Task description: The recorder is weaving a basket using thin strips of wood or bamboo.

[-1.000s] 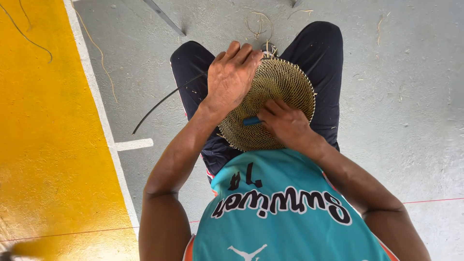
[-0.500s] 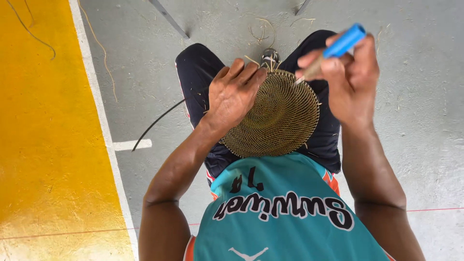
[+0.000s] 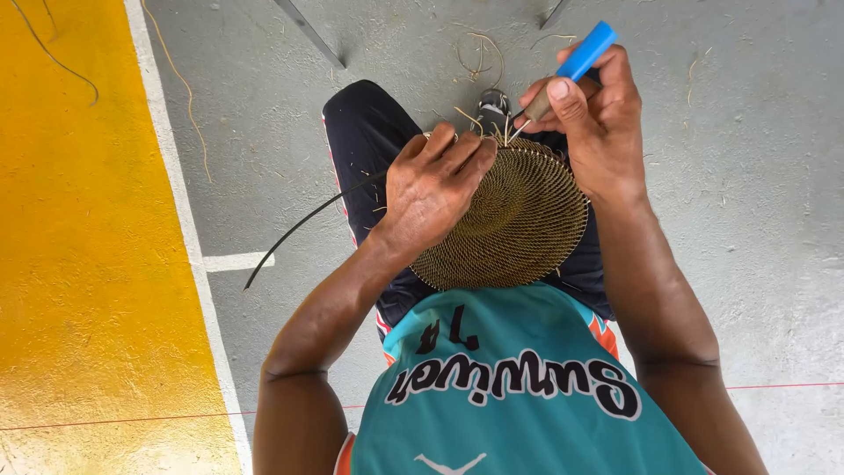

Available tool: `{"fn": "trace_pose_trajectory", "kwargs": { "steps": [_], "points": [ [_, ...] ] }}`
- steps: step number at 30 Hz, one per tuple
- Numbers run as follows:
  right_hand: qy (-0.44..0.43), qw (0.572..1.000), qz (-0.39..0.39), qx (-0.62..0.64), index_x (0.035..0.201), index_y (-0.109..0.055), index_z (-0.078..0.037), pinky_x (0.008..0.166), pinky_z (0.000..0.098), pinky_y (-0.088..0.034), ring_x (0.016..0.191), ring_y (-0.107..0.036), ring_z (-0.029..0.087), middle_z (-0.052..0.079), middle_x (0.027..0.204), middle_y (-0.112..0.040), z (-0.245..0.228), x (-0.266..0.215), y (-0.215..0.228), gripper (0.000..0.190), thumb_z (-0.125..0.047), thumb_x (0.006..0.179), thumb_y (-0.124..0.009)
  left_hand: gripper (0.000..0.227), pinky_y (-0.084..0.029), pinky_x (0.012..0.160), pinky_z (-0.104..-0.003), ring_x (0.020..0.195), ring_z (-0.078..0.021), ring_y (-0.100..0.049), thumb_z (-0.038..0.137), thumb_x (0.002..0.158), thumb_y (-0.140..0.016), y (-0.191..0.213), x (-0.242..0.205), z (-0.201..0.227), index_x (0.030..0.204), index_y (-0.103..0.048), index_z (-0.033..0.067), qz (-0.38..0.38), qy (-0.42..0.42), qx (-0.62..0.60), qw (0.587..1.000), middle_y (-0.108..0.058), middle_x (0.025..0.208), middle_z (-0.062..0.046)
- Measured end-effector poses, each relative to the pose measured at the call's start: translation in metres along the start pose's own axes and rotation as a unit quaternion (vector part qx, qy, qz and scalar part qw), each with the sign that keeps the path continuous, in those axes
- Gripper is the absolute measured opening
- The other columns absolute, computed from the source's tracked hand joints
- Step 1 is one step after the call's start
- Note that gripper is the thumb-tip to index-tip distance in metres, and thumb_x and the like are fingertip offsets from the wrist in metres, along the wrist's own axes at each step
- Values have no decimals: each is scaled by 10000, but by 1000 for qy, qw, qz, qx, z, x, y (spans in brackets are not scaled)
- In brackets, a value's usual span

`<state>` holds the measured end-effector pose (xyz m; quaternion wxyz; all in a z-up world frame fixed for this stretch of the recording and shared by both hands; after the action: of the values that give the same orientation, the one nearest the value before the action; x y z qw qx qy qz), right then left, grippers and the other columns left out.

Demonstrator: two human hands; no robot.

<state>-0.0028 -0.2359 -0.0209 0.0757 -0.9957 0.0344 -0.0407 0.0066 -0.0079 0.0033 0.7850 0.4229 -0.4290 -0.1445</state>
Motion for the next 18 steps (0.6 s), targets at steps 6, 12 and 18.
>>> {"fn": "trace_pose_trajectory", "kwargs": {
  "steps": [6, 12, 18],
  "points": [
    [-19, 995, -15, -100, 1389, -449, 5, 720, 266, -656, 877, -733, 145, 117, 1020, -689, -5, 11, -15, 346, -239, 1173, -567, 253, -533, 749, -305, 977, -143, -577, 148, 874, -800, -1, 2, 4, 1108, -720, 95, 6, -4, 9, 1000, -637, 1024, 36],
    [-12, 993, -27, -117, 1387, -470, 21, 653, 262, -632, 872, -708, 127, 102, 985, -668, 7, 15, -15, 323, -197, 1175, -577, 206, -519, 723, -305, 935, -136, -568, 167, 905, -820, -9, -3, 0, 1074, -726, 96, -3, -3, 1, 1000, -627, 989, 35],
    [-15, 988, -34, -148, 1302, -506, 26, 604, 245, -627, 825, -727, 124, 93, 931, -693, 11, 20, -14, 280, -201, 1155, -578, 195, -533, 742, -304, 955, -137, -573, 172, 891, -811, -11, 1, 1, 1056, -741, 95, 1, -9, -2, 1000, -646, 1022, 31]
  ]
}}
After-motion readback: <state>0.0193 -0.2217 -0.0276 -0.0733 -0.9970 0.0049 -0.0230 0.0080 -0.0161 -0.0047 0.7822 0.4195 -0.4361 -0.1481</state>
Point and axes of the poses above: each hand's wrist, its own x-axis towards the middle knuckle, its own y-axis out of the back of the hand, z = x × y, the point moved 1 cm from there along x, towards the middle knuckle
